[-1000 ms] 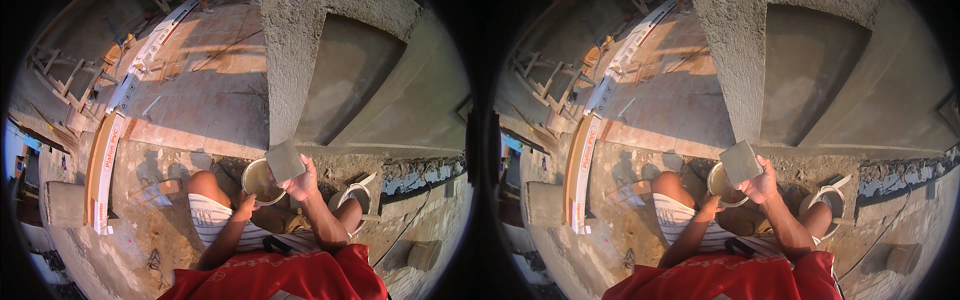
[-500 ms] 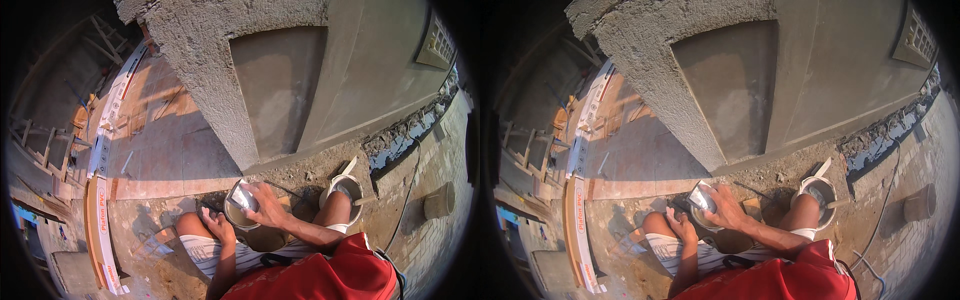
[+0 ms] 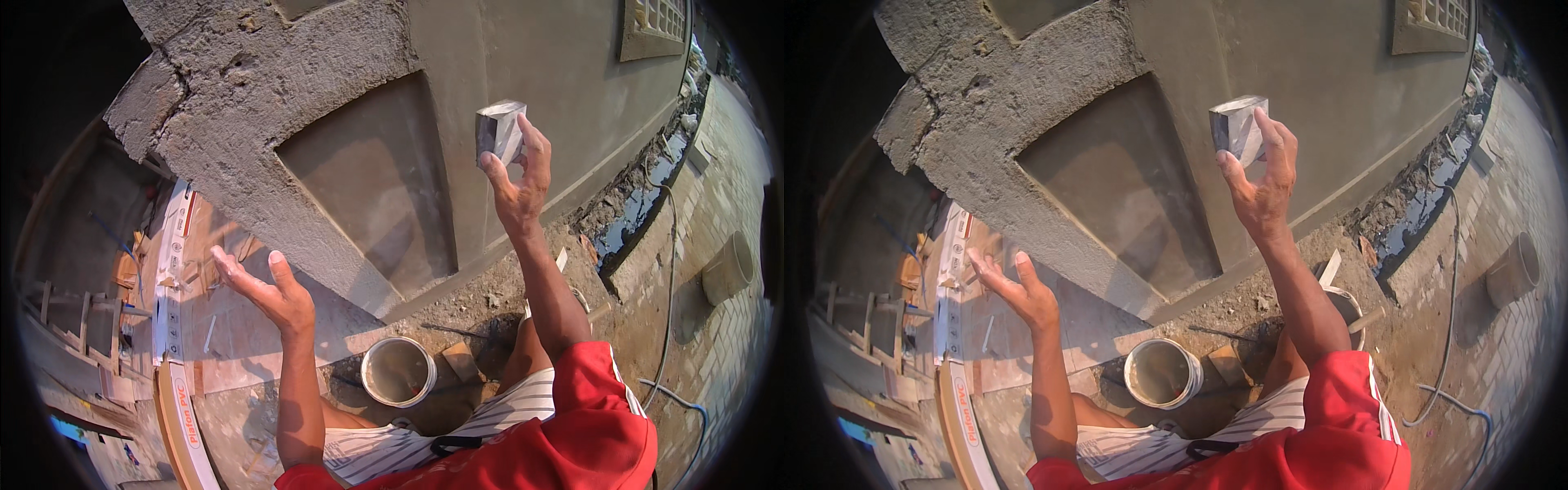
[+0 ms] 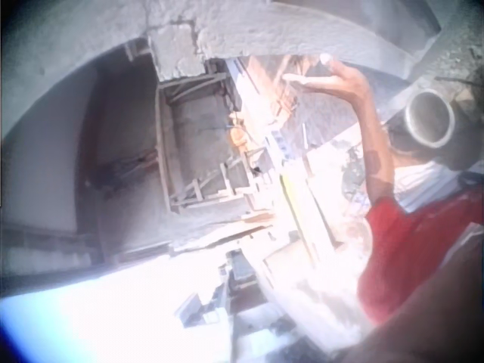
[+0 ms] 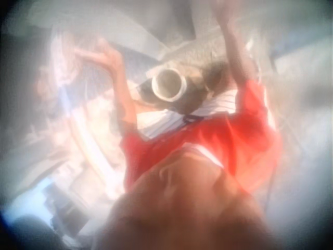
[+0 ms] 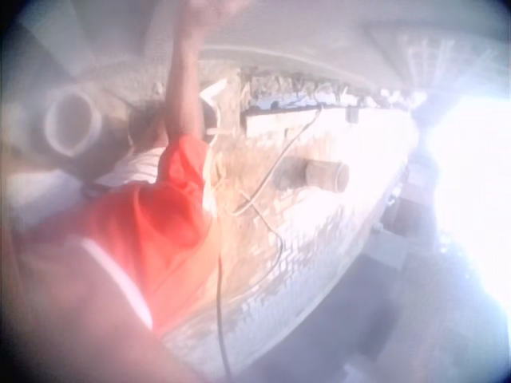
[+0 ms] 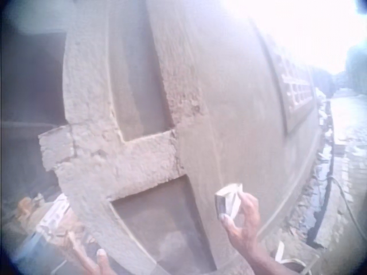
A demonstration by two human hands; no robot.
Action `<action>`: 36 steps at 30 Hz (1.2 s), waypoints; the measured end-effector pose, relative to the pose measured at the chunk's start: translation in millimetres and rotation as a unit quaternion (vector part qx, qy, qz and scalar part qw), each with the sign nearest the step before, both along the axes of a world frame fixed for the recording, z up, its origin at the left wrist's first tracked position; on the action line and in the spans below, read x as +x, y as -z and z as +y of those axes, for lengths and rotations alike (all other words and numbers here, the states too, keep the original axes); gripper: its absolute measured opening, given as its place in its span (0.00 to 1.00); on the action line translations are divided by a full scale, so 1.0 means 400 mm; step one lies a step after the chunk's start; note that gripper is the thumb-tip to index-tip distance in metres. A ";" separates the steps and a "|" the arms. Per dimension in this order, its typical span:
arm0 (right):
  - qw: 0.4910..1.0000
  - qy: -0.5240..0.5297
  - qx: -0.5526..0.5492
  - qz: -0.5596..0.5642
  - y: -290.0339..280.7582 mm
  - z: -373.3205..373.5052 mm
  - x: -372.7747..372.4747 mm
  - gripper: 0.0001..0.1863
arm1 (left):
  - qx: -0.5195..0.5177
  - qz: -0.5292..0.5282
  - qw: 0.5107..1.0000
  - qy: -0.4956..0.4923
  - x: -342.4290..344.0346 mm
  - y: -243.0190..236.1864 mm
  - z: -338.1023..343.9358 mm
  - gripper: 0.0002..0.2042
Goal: The person applies and smooths wet plaster onto a concrete wall using a trowel and a sponge. They repeatedly dip the sponge into a bucket of water and wipe the wall surface to achieve a smooth finish.
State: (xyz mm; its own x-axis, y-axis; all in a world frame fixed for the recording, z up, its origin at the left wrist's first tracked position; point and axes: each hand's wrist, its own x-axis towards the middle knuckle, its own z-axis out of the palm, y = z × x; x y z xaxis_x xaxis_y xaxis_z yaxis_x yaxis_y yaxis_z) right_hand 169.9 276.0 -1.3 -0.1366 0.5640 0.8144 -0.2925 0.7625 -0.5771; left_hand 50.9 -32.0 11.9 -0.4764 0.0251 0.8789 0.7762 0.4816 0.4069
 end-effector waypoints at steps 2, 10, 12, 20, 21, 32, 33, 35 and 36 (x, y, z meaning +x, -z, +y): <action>0.998 0.035 0.055 0.007 -0.064 0.011 -0.048 0.36 | -0.034 0.032 0.998 -0.049 -0.028 -0.005 0.026 0.36; 0.994 0.075 0.080 -0.010 0.226 0.050 -0.090 0.38 | 0.012 0.121 0.990 -0.071 -0.127 0.068 0.107 0.39; 0.995 0.078 0.069 0.012 0.099 0.062 -0.113 0.37 | -0.007 0.177 0.982 -0.073 -0.138 0.076 0.091 0.39; 0.991 0.048 0.123 -0.002 0.201 0.067 -0.089 0.35 | 0.005 0.153 0.986 -0.072 -0.126 0.068 0.109 0.39; 0.996 0.043 0.078 0.027 0.163 0.071 -0.097 0.35 | 0.001 0.142 0.987 -0.079 -0.123 0.066 0.103 0.39; 0.959 0.101 0.263 -0.001 0.121 0.100 -0.100 0.31 | 0.030 0.127 0.990 -0.055 -0.120 0.072 0.114 0.37; 0.955 0.096 0.280 0.020 0.017 0.092 -0.117 0.29 | 0.028 0.126 0.990 -0.060 -0.119 0.065 0.110 0.37; 0.950 0.123 0.282 0.053 -0.183 0.106 -0.125 0.28 | 0.027 0.130 0.989 -0.070 -0.118 0.053 0.105 0.37; 0.950 0.124 0.275 0.083 -0.248 0.140 -0.132 0.26 | 0.030 0.133 0.988 -0.073 -0.117 0.053 0.109 0.37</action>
State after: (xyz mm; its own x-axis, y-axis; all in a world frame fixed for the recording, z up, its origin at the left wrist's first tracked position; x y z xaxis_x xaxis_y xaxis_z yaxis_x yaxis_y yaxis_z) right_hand 117.0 332.1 98.0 0.1005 0.0453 0.9939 -0.1164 0.9926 -0.0335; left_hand 4.1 11.5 -9.5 -0.2236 -0.0819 0.9712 0.7836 0.5775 0.2291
